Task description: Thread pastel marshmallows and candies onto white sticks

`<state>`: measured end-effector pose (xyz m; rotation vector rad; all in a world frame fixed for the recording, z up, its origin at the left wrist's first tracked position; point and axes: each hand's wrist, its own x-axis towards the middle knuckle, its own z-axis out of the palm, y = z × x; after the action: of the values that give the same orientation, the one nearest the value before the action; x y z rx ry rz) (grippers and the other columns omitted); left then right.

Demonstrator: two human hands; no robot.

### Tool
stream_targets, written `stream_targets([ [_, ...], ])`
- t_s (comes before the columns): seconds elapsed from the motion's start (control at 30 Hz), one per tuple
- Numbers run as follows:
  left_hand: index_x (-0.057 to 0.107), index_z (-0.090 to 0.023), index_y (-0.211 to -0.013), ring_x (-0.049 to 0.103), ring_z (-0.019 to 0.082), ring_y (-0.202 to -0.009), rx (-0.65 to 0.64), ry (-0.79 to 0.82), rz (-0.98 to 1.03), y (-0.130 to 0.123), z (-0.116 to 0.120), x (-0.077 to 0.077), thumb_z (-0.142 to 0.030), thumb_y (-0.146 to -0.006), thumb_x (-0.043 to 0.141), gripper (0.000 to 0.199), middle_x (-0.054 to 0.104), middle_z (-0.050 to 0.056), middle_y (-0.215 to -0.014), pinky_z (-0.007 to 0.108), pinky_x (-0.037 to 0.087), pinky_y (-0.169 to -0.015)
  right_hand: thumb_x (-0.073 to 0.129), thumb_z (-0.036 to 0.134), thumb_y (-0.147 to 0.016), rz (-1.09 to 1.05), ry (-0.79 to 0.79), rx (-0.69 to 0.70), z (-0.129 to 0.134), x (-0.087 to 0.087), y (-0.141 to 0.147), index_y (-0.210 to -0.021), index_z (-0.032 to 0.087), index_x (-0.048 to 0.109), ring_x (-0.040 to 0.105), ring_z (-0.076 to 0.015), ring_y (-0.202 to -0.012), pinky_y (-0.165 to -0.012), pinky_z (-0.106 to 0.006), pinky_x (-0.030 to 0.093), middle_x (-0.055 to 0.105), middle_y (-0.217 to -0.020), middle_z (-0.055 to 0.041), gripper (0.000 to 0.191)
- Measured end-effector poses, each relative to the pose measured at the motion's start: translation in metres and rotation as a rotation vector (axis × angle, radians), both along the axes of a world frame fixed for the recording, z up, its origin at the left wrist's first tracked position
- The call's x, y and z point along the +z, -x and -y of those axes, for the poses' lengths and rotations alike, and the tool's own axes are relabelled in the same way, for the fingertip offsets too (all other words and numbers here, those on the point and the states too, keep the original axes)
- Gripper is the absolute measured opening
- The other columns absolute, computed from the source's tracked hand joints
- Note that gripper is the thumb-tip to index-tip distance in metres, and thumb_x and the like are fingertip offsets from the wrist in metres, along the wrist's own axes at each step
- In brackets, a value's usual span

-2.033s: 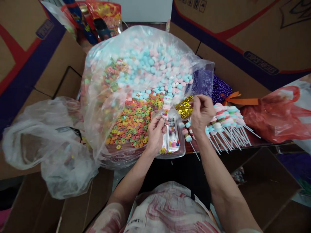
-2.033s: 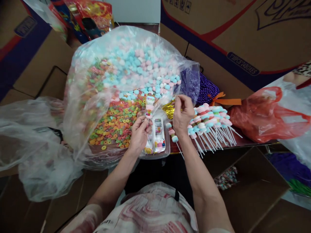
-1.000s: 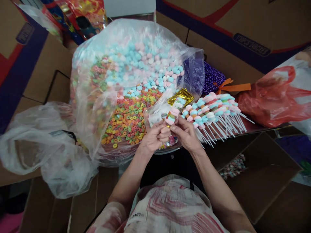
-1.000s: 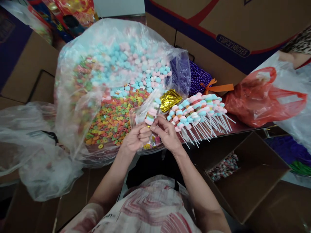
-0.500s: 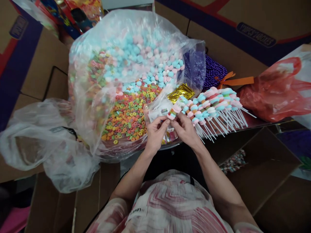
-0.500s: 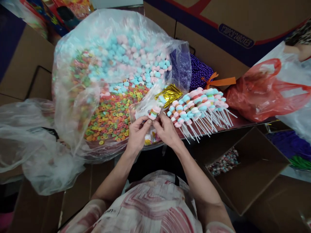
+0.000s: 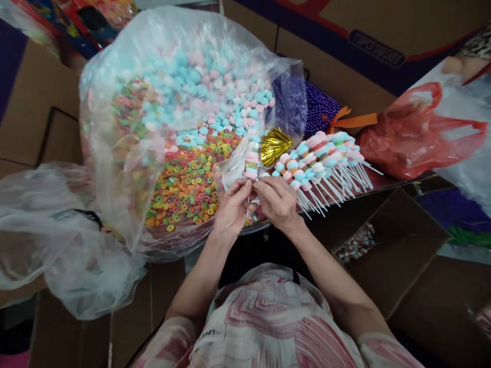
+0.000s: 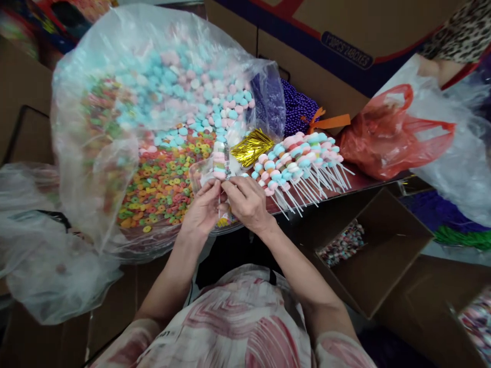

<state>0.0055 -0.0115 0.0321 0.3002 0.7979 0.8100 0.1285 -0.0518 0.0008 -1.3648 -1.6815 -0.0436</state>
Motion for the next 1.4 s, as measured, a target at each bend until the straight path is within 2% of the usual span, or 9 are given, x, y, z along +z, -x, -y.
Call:
stream_targets([
  [0.17, 0.07, -0.019, -0.084, 0.064, 0.007, -0.07, -0.02, -0.097, -0.014, -0.005, 0.002, -0.011, -0.027, -0.068, 0.094, 0.029, 0.07, -0.004, -0.08, 0.016, 0.051, -0.059, 0.044, 0.023, -0.105, -0.104, 0.01, -0.143, 0.0, 0.004, 0.018, -0.089, 0.022, 0.06, 0.057, -0.0215, -0.079, -0.074, -0.036, 0.047, 0.062, -0.082, -0.0073, 0.023],
  [0.4, 0.07, -0.021, -0.075, 0.068, 0.022, -0.104, -0.061, -0.467, 0.031, 0.0, 0.007, -0.008, -0.074, -0.08, 0.073, 0.054, 0.072, 0.006, -0.104, 0.035, 0.059, -0.091, 0.047, 0.021, -0.103, -0.385, 0.099, -0.054, 0.012, 0.034, 0.014, -0.089, 0.023, 0.053, 0.058, -0.0158, -0.076, -0.073, -0.031, 0.048, 0.06, -0.084, -0.0013, 0.015],
  [0.6, 0.072, -0.021, -0.074, 0.063, 0.016, -0.087, -0.005, -0.532, -0.302, 0.003, 0.017, -0.02, -0.051, -0.08, 0.084, 0.033, 0.068, 0.001, -0.081, 0.026, 0.053, -0.084, 0.057, 0.018, -0.099, -0.417, 0.015, -0.063, 0.031, 0.039, 0.018, -0.089, 0.023, 0.065, 0.064, -0.0172, -0.079, -0.075, -0.032, 0.051, 0.068, -0.084, -0.0029, 0.014],
  [0.77, 0.075, -0.019, -0.07, 0.064, 0.016, -0.082, -0.156, -0.582, -0.293, -0.008, 0.038, -0.02, -0.048, -0.085, 0.079, 0.033, 0.068, 0.003, -0.079, 0.027, 0.052, -0.082, 0.062, 0.033, -0.099, -0.79, 0.277, -0.141, 0.07, 0.028, 0.01, -0.091, 0.024, 0.076, 0.064, -0.0168, -0.069, -0.066, -0.032, 0.055, 0.07, -0.077, -0.0011, 0.018],
  [0.93, 0.075, -0.022, -0.071, 0.061, 0.017, -0.076, -0.27, -1.048, -0.465, -0.024, 0.054, -0.022, -0.04, -0.092, 0.073, 0.027, 0.067, 0.004, -0.08, 0.029, 0.049, -0.074, 0.078, 0.041, -0.087, -1.081, 0.455, -0.181, 0.123, 0.007, -0.004, -0.087, 0.021, 0.077, 0.053, -0.0116, -0.051, -0.048, -0.026, 0.043, 0.065, -0.065, 0.001, 0.019],
  [1.03, 0.075, -0.024, -0.08, 0.065, 0.022, -0.091, -0.366, -1.248, -0.618, -0.017, 0.04, -0.029, -0.03, -0.092, 0.073, 0.014, 0.07, 0.007, -0.092, 0.034, 0.049, -0.088, 0.083, 0.041, -0.082, -1.249, 0.307, -0.402, 0.159, -0.009, -0.022, -0.085, 0.023, 0.074, 0.051, -0.0107, -0.053, -0.049, -0.025, 0.04, 0.061, -0.065, 0.0022, 0.021],
  [1.17, 0.071, -0.022, -0.104, 0.06, 0.029, -0.107, -0.343, -1.186, -1.182, 0.005, 0.004, -0.033, -0.012, -0.081, 0.078, 0.025, 0.063, 0.009, -0.108, 0.038, 0.044, -0.094, 0.085, 0.043, -0.077, -1.341, 0.074, -0.642, 0.208, -0.037, -0.073, -0.075, 0.029, 0.065, 0.045, -0.0137, -0.053, -0.048, -0.032, 0.036, 0.058, -0.072, 0.0011, 0.025],
  [1.23, 0.068, -0.021, -0.095, 0.061, 0.027, -0.1, -0.419, -1.164, -1.299, 0.01, -0.01, -0.034, -0.01, -0.08, 0.077, 0.02, 0.061, 0.007, -0.101, 0.035, 0.043, -0.087, 0.078, 0.047, -0.082, -1.349, 0.101, -0.728, 0.222, -0.047, -0.097, -0.072, 0.032, 0.065, 0.043, -0.017, -0.052, -0.047, -0.037, 0.031, 0.057, -0.071, -0.0034, 0.023],
  [1.4, 0.057, -0.021, -0.07, 0.054, 0.02, -0.076, -0.383, -1.121, -1.324, 0.007, -0.02, -0.039, -0.013, -0.086, 0.071, 0.022, 0.057, 0.002, -0.082, 0.031, 0.034, -0.072, 0.076, 0.038, -0.086, -1.194, 0.041, -0.812, 0.2, -0.033, -0.093, -0.084, 0.032, 0.07, 0.05, -0.0189, -0.057, -0.05, -0.035, 0.034, 0.059, -0.075, -0.0033, 0.008],
])
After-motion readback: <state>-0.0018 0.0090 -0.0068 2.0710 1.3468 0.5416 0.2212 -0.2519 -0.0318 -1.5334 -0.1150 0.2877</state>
